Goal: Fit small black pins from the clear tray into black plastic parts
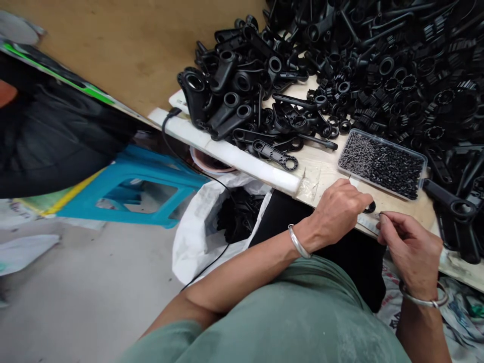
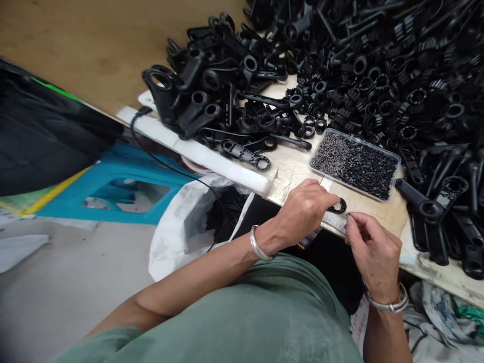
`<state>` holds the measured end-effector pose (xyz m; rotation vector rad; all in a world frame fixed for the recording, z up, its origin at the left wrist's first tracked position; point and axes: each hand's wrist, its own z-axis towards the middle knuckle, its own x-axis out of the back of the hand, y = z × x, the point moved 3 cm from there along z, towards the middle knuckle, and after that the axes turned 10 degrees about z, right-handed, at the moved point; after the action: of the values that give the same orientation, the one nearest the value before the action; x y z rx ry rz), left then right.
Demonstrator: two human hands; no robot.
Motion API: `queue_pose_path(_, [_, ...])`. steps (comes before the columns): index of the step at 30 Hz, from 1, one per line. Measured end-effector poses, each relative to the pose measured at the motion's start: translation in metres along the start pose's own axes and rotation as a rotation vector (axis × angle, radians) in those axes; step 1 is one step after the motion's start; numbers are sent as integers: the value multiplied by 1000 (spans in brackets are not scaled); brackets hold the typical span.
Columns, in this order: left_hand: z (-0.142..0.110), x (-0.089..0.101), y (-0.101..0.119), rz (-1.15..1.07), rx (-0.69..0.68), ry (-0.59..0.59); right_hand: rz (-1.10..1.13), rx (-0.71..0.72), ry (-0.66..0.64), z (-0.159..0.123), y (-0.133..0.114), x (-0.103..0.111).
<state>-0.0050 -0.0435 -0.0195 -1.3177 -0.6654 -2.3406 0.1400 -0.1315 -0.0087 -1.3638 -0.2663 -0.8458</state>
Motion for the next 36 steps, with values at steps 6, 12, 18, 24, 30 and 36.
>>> queue_pose_path(6, [-1,0,2,18,-17,56,-4,5,4,1,-4,-1])
queue_pose_path(12, [-3,2,5,26,-15,107,-3,46,0,4,-7,-2])
queue_pose_path(18, [-24,15,3,-100,69,239,-30,81,-7,5,-8,-2])
queue_pose_path(24, [-42,13,-3,-226,164,332,-136,199,-27,9,-15,0])
queue_pose_path(30, [-42,10,-2,-249,150,379,-267,445,-75,14,-27,-4])
queue_pose_path(36, [-43,11,-3,-264,139,390,-380,543,-125,12,-29,-12])
